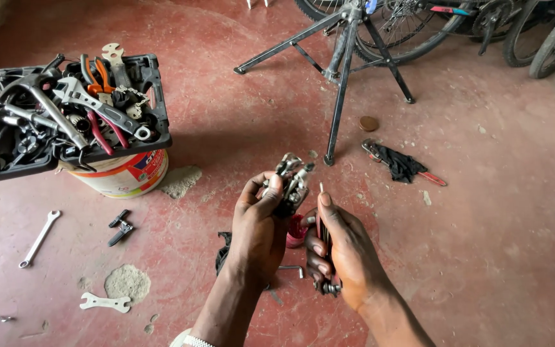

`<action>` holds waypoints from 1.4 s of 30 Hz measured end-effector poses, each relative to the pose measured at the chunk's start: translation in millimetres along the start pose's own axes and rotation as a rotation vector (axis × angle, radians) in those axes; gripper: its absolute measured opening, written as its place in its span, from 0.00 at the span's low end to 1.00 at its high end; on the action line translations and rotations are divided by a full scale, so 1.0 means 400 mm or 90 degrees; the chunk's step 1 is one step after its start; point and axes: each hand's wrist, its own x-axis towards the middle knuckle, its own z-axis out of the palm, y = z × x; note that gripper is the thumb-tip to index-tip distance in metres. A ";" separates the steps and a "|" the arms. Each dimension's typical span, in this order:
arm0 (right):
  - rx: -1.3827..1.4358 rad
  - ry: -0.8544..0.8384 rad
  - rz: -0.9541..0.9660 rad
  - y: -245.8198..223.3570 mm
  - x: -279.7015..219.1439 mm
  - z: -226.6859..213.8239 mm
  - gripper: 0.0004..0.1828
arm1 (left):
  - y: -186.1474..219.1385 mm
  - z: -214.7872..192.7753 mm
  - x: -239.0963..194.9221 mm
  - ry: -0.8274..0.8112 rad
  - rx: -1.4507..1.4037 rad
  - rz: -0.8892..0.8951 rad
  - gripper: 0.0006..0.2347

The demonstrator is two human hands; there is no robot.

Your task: The person sits on the floor and uses an Allen key to loosen and remove a bolt from a bicycle derailleur. They wipe the part with a black cloth, apply red grease from a small container, and reassemble the derailleur using the Allen key and a screwdriver.

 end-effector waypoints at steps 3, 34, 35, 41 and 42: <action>-0.086 0.127 -0.097 0.002 0.000 0.019 0.18 | 0.015 0.008 -0.001 -0.032 0.058 0.025 0.08; -0.006 0.032 -0.263 -0.022 -0.012 -0.022 0.20 | 0.070 0.070 -0.033 -0.137 0.021 -0.033 0.21; -0.003 0.036 -0.262 -0.020 -0.011 -0.025 0.20 | 0.071 0.072 -0.034 -0.113 0.026 -0.039 0.21; -0.010 0.042 -0.283 -0.022 -0.014 -0.019 0.20 | 0.043 0.054 -0.021 -0.101 0.068 0.014 0.17; -0.013 0.044 -0.286 -0.023 -0.016 -0.016 0.20 | 0.036 0.050 -0.019 -0.109 0.087 0.043 0.16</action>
